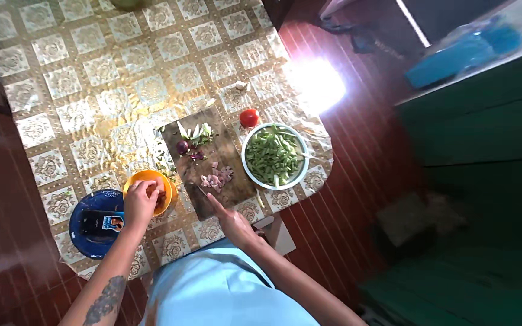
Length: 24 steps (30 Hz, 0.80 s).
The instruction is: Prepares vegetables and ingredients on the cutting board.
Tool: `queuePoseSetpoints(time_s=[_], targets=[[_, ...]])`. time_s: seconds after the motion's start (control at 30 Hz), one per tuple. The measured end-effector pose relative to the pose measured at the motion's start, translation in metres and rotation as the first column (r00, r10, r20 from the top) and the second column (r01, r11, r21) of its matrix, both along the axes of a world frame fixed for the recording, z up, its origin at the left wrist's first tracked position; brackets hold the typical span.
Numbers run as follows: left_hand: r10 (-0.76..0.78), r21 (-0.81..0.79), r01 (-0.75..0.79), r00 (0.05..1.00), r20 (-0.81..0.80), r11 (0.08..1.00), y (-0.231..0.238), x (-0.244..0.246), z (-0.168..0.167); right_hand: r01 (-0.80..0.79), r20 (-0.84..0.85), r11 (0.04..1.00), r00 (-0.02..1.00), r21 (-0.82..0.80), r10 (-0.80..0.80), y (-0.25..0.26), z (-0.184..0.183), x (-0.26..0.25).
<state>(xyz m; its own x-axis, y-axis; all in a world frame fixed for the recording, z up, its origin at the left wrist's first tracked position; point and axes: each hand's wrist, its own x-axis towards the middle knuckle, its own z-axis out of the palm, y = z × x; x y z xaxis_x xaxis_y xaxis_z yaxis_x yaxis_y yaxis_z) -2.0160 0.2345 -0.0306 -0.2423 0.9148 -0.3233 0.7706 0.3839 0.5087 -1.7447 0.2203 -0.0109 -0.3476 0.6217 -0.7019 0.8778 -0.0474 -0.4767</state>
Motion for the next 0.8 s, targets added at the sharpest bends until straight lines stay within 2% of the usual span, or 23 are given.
queuePoseSetpoints(time_s=[0.07, 0.2, 0.33, 0.43, 0.5, 0.6, 0.7, 0.8], targets=[[-0.042, -0.061, 0.041, 0.999, -0.017, 0.997, 0.002, 0.0, -0.005, 0.035, 0.022, 0.999, 0.999, 0.013, -0.035, 0.007, 0.001, 0.004], [-0.029, -0.06, 0.03, 0.999, 0.014, 0.998, 0.003, -0.001, -0.008, 0.026, 0.008, 0.999, 1.0, 0.047, -0.027, 0.008, 0.003, 0.004], [0.089, 0.002, -0.09, 0.992, 0.085, 0.996, -0.001, -0.009, 0.005, 0.0, -0.015, 0.999, 1.0, 0.048, 0.001, 0.003, -0.003, 0.003], [0.159, 0.106, -0.182, 0.968, 0.191, 0.978, -0.003, -0.009, 0.018, 0.045, -0.024, 0.997, 0.999, 0.07, -0.044, 0.003, -0.005, 0.007], [0.088, 0.142, -0.127, 0.963, 0.254, 0.982, -0.002, 0.008, 0.027, 0.09, -0.019, 0.991, 0.996, 0.096, -0.088, 0.004, -0.004, 0.01], [-0.1, 0.14, 0.063, 0.955, 0.279, 0.988, 0.001, 0.056, 0.022, 0.119, -0.045, 0.986, 0.992, 0.119, -0.114, 0.004, -0.001, 0.01], [-0.192, 0.096, 0.176, 0.963, 0.189, 0.98, 0.005, 0.094, -0.001, 0.114, -0.067, 0.983, 0.992, 0.142, -0.105, 0.0, 0.004, 0.009], [-0.233, 0.112, 0.223, 0.968, 0.087, 0.968, 0.004, 0.103, -0.023, 0.114, -0.057, 0.985, 0.993, 0.127, -0.108, -0.003, 0.005, 0.008]])
